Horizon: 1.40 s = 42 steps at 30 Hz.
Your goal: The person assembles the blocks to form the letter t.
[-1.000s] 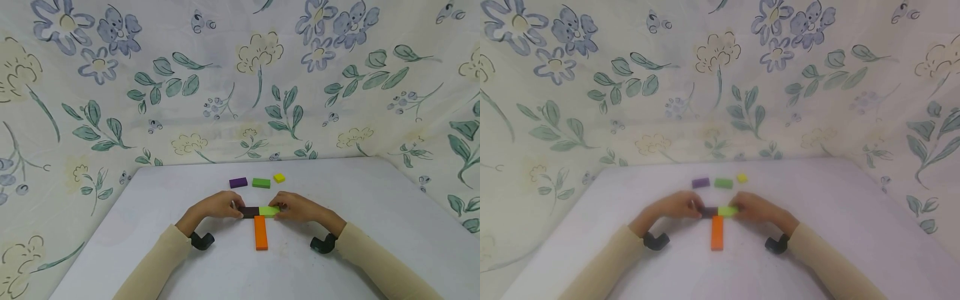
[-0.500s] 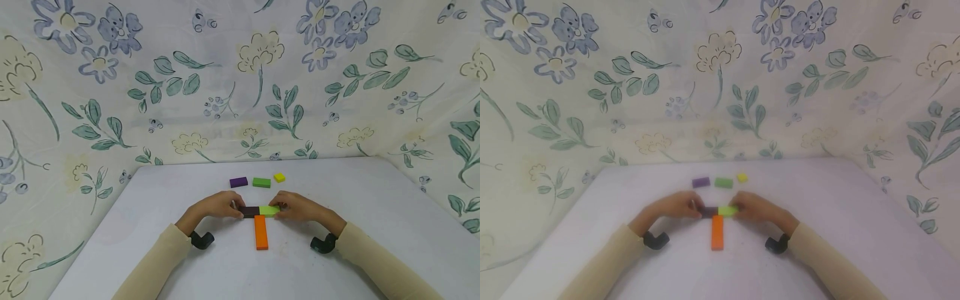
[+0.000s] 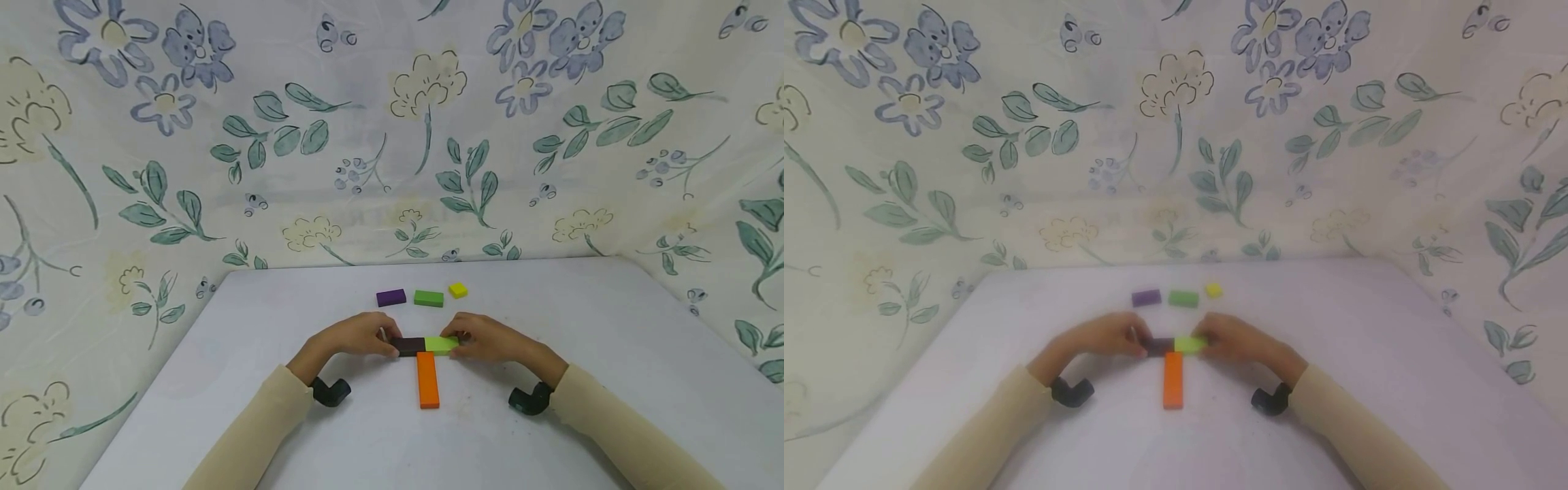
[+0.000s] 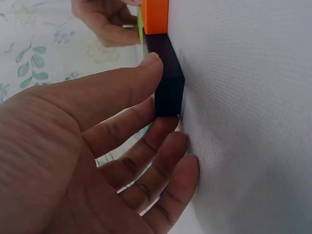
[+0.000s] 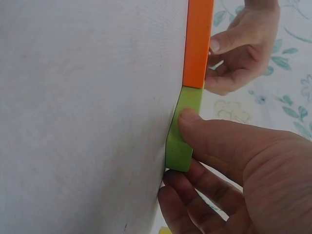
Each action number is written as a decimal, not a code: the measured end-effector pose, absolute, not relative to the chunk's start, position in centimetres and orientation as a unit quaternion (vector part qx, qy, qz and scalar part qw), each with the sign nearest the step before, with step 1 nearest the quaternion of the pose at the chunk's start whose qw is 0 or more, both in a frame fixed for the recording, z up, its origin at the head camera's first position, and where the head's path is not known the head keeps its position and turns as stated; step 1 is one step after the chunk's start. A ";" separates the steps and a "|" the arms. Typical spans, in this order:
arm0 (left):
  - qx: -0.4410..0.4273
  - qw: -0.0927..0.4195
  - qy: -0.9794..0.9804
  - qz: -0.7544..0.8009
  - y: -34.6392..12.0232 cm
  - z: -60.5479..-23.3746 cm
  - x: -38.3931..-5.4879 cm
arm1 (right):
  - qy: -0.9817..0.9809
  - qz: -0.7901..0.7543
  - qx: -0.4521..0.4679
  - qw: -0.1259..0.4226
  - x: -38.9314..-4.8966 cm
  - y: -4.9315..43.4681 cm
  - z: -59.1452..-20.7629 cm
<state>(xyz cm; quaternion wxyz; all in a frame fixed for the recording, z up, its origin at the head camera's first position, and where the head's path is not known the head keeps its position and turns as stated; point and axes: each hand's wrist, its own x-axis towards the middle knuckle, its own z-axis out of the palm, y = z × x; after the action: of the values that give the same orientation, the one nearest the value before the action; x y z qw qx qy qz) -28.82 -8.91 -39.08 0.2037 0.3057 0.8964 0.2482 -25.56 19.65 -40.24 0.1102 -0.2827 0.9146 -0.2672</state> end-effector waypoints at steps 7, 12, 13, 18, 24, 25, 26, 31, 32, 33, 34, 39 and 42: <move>0.315 0.204 0.892 0.252 -8.9 -38.9 -28.7 | 0.916 -0.265 -0.283 0.108 -25.7 19.7 -40.4; 0.321 0.203 0.890 0.251 -9.1 -38.9 -28.8 | 0.915 -0.264 -0.286 0.104 -25.5 19.6 -40.2; 0.322 0.203 0.890 0.251 -9.1 -39.0 -28.9 | 0.915 -0.264 -0.287 0.104 -25.5 19.6 -40.2; 0.325 0.203 0.889 0.249 -9.1 -38.9 -28.9 | 0.915 -0.263 -0.286 0.103 -25.5 19.5 -40.1; 0.328 0.201 0.890 0.245 -9.1 -38.9 -29.0 | 0.915 -0.268 -0.284 0.104 -25.5 19.5 -40.2; 0.326 0.202 0.890 0.245 -9.1 -39.0 -29.0 | 0.915 -0.268 -0.283 0.105 -25.5 19.5 -40.2; 0.325 0.202 0.891 0.244 -9.1 -39.0 -29.0 | 0.915 -0.267 -0.285 0.104 -25.5 19.5 -40.2; 0.317 0.205 0.893 0.243 -9.1 -38.9 -29.0 | 0.914 -0.264 -0.291 0.103 -25.6 19.6 -40.2; 0.317 0.205 0.893 0.243 -9.1 -38.9 -29.0 | 0.913 -0.263 -0.293 0.103 -25.7 19.6 -40.3; 0.316 0.206 0.893 0.244 -9.1 -38.9 -29.0 | 0.913 -0.264 -0.292 0.104 -25.7 19.6 -40.3; 0.315 0.206 0.893 0.245 -9.1 -38.9 -29.0 | 0.913 -0.263 -0.294 0.103 -25.7 19.6 -40.2; 0.313 0.205 0.894 0.245 -9.1 -38.7 -28.8 | 0.913 -0.263 -0.296 0.101 -25.6 19.7 -40.1; 0.311 0.206 0.895 0.245 -9.0 -38.5 -28.7 | 0.912 -0.263 -0.297 0.100 -25.6 19.6 -40.0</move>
<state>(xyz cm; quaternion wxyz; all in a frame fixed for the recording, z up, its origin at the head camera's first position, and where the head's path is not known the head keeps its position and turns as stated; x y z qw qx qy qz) -28.69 -8.98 -38.53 0.2057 0.3113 0.8948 0.2452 -25.61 19.63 -40.04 0.0995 -0.2972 0.9123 -0.2635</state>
